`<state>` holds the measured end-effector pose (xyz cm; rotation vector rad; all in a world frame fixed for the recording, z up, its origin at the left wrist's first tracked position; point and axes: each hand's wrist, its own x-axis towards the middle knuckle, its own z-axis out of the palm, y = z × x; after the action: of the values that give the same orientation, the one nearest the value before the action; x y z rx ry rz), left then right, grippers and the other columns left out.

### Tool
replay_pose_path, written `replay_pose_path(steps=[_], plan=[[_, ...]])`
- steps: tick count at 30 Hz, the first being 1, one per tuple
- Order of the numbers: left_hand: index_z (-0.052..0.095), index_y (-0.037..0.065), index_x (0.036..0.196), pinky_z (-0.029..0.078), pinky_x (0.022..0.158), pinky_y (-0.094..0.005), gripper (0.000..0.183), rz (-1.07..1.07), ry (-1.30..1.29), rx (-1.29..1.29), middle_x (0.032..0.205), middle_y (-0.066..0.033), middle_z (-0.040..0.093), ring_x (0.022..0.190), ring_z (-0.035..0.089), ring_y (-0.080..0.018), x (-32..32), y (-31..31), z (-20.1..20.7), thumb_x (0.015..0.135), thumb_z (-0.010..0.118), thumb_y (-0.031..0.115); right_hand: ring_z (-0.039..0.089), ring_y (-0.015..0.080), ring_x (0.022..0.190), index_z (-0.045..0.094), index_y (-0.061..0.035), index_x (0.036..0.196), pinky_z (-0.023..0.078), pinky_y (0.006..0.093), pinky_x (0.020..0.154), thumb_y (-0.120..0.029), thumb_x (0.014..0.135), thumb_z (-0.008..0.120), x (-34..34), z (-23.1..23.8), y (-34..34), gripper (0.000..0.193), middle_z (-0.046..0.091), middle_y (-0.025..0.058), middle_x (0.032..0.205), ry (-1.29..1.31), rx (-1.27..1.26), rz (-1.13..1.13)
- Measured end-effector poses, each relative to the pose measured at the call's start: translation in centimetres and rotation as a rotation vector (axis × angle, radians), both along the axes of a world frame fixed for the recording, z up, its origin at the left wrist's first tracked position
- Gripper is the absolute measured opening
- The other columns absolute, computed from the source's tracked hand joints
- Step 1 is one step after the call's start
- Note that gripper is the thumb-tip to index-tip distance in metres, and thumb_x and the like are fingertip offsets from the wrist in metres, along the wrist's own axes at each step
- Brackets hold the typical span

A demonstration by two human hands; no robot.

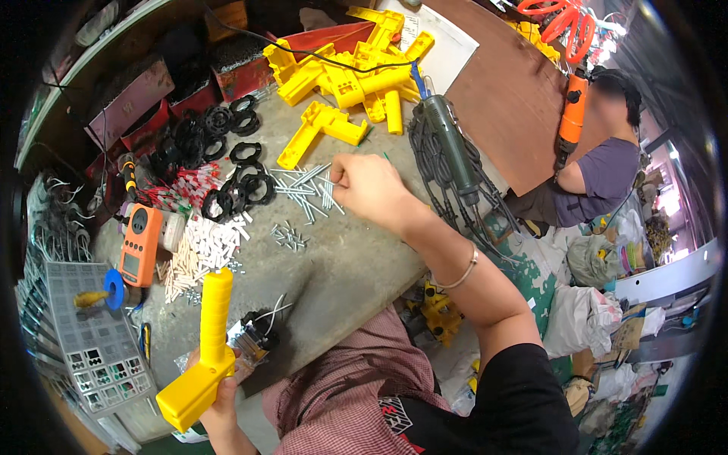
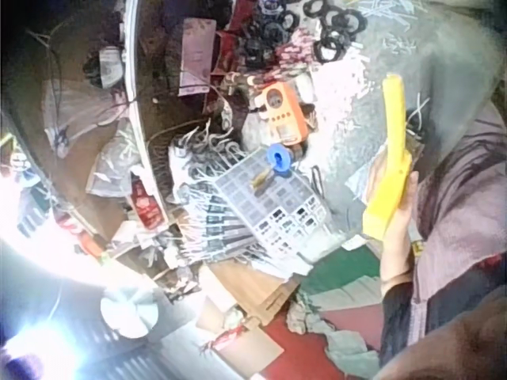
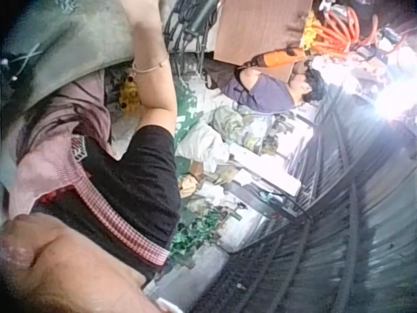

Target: Assembling a yellow plastic electronic housing by attaching components, soldering wires, and securing it with screws.

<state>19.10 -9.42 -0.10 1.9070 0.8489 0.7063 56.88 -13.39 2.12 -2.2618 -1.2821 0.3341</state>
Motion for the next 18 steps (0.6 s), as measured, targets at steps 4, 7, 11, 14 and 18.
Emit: replay_pose_path(steps=[4,7,11,14,18], plan=[[0.056,-0.002,0.121,0.049,0.074,-0.0324,0.062,0.019,-0.096,-0.075,0.105,-0.0161,0.066,0.086,0.065,-0.0232,-0.2,-0.4,-1.4,0.085,0.068,0.047,0.066,0.0283,0.074,0.068,-0.0037,0.088,0.052,0.0363,0.07,-0.009,0.075,0.067,0.8,1.2,-0.8,0.015,0.067,0.0127,0.078,-0.114,0.112,0.034],[0.052,-0.004,0.129,0.054,0.069,-0.0319,0.07,0.164,-0.345,-0.441,0.122,-0.0237,0.062,0.091,0.069,-0.0298,0.9,-1.0,-0.6,0.08,0.075,0.04,0.066,0.0335,0.08,0.064,-0.0024,0.086,0.052,0.0419,0.073,-0.014,0.076,0.069,0.9,0.5,0.0,0.016,0.067,0.0147,0.081,-0.224,-0.197,0.179],[0.052,-0.003,0.13,0.054,0.07,-0.0319,0.068,0.172,-0.4,-0.479,0.12,-0.0231,0.063,0.089,0.069,-0.0296,1.7,-1.1,0.0,0.08,0.074,0.039,0.066,0.0378,0.084,0.056,-0.0032,0.091,0.052,0.0462,0.076,-0.013,0.078,0.068,0.6,-2.3,1.9,0.02,0.068,0.0171,0.084,-0.184,-0.296,0.132],[0.049,-0.005,0.131,0.054,0.073,-0.0315,0.074,0.19,-0.403,-0.545,0.119,-0.0206,0.062,0.091,0.068,-0.0254,1.6,-1.0,0.4,0.078,0.075,0.039,0.065,0.0389,0.084,0.058,-0.0023,0.097,0.051,0.0467,0.076,-0.012,0.076,0.068,-0.1,-3.3,2.1,0.025,0.068,0.0173,0.087,-0.181,-0.152,0.108],[0.05,-0.003,0.133,0.054,0.076,-0.033,0.07,0.215,-0.477,-0.629,0.123,-0.0207,0.061,0.098,0.066,-0.028,2.7,-1.0,1.1,0.079,0.075,0.034,0.067,0.0285,0.077,0.058,-0.0015,0.11,0.053,0.0392,0.07,-0.007,0.079,0.067,-1.4,-1.8,2.4,0.033,0.068,0.0122,0.088,0.049,-0.058,0.072]])
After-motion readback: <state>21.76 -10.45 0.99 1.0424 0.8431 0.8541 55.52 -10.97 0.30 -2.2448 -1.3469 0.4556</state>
